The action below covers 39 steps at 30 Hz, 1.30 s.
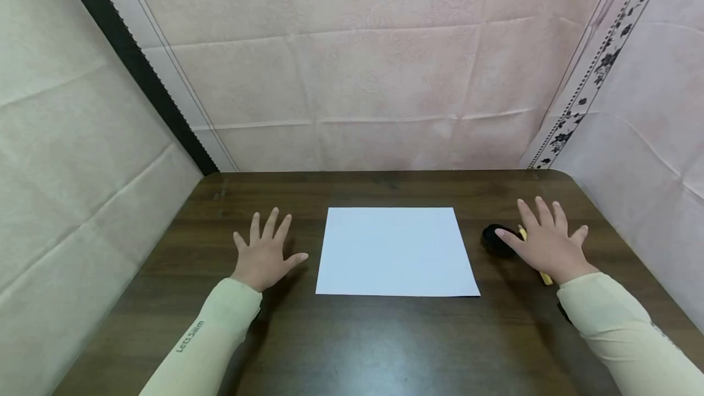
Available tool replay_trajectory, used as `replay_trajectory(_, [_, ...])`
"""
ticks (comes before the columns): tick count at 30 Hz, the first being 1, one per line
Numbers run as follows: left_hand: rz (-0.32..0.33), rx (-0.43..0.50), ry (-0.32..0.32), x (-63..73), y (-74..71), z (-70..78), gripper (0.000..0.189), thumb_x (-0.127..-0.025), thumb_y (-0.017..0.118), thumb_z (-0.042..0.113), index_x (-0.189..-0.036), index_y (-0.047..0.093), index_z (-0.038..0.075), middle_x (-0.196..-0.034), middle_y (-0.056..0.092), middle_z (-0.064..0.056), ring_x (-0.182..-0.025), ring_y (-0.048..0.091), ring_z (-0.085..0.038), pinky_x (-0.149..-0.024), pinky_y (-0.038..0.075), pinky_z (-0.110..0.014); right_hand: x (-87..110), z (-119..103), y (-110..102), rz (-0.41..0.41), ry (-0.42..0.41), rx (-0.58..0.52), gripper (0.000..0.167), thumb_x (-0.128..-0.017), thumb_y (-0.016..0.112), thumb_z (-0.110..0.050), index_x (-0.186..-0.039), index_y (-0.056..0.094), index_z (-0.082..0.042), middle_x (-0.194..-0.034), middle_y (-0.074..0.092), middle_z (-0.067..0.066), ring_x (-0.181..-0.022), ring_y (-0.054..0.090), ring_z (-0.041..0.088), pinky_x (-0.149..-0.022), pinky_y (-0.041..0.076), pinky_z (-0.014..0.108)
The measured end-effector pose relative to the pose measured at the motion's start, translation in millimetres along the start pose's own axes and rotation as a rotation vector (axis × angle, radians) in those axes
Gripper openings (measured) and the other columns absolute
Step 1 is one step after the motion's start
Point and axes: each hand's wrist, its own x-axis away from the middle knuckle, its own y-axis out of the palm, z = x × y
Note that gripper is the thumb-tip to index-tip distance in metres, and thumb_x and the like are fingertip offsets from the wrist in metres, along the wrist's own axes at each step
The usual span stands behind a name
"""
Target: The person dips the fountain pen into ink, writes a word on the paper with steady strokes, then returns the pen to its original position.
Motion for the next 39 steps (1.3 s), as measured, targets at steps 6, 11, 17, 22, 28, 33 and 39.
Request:
replay_trajectory(6, [-0.015,0.008,0.001,-1.5,2.4,1.2,0.09,-0.087,0.058,0.062,-0.155,0.023,0.014,-0.161,0.011,-0.017,-0.143,0.003,-0.049,-0.098,0.007,-0.08,0.7,6,4,-0.015,0.023,-0.012,0.096,-0.093,0.034,-0.07,-0.154,0.004,-0.003,-0.153,-0.005,0.035,-0.136,-0.017,0.057,-0.085,-0.01,0.085])
replay_trajectory(11, [-0.033,0.018,0.005,-3.5,4.8,3.9,0.091,-0.087,0.058,0.062,-0.155,0.023,0.015,-0.161,0.01,-0.016,-0.144,0.003,-0.049,-0.098,0.007,-0.08,2.2,10,7,-0.023,0.05,-0.028,0.097,-0.093,0.035,-0.07,-0.154,0.004,-0.002,-0.153,-0.005,0.036,-0.137,-0.016,0.057,-0.085,-0.009,0.085])
replay_trajectory(17, [-0.059,0.022,0.01,-6.4,11.0,6.4,0.091,-0.086,0.059,0.063,-0.155,0.022,0.015,-0.161,0.01,-0.016,-0.143,0.003,-0.049,-0.097,0.008,-0.08,3.2,14,10,-0.026,0.059,-0.046,0.097,-0.092,0.037,-0.07,-0.154,0.004,-0.002,-0.152,-0.004,0.037,-0.136,-0.015,0.057,-0.085,-0.009,0.085])
replay_trajectory(22, [-0.079,0.026,0.03,-8.4,13.7,8.2,0.092,-0.086,0.059,0.063,-0.155,0.022,0.016,-0.161,0.01,-0.015,-0.143,0.004,-0.05,-0.097,0.01,-0.081,3.3,19,14,-0.037,0.066,-0.052,0.098,-0.092,0.037,-0.071,-0.154,0.004,-0.002,-0.152,-0.005,0.037,-0.136,-0.014,0.058,-0.085,-0.008,0.085])
replay_trajectory(28, [-0.128,0.041,0.052,-10.5,16.0,10.2,0.092,-0.086,0.059,0.063,-0.156,0.019,0.016,-0.162,0.008,-0.013,-0.144,0.003,-0.049,-0.097,0.011,-0.08,2.7,23,16,-0.048,0.075,-0.061,0.099,-0.092,0.038,-0.07,-0.153,0.006,0.0,-0.151,-0.003,0.039,-0.135,-0.011,0.06,-0.085,-0.009,0.085])
replay_trajectory(33, [-0.154,0.041,0.059,-11.8,17.6,13.3,0.092,-0.086,0.06,0.061,-0.156,0.019,0.017,-0.162,0.009,-0.011,-0.144,0.004,-0.048,-0.098,0.012,-0.08,1.5,28,19,-0.064,0.079,-0.061,0.1,-0.091,0.038,-0.071,-0.153,0.006,0.0,-0.151,-0.003,0.039,-0.135,-0.011,0.06,-0.085,-0.009,0.085])
replay_trajectory(39, [-0.186,0.035,0.085,-11.6,19.7,17.7,0.092,-0.086,0.061,0.061,-0.156,0.02,0.018,-0.162,0.011,-0.01,-0.145,0.005,-0.046,-0.099,0.012,-0.079,0.9,33,22,-0.08,0.087,-0.072,0.101,-0.09,0.039,-0.072,-0.153,0.007,0.001,-0.15,-0.002,0.039,-0.135,-0.01,0.06,-0.085,-0.008,0.085])
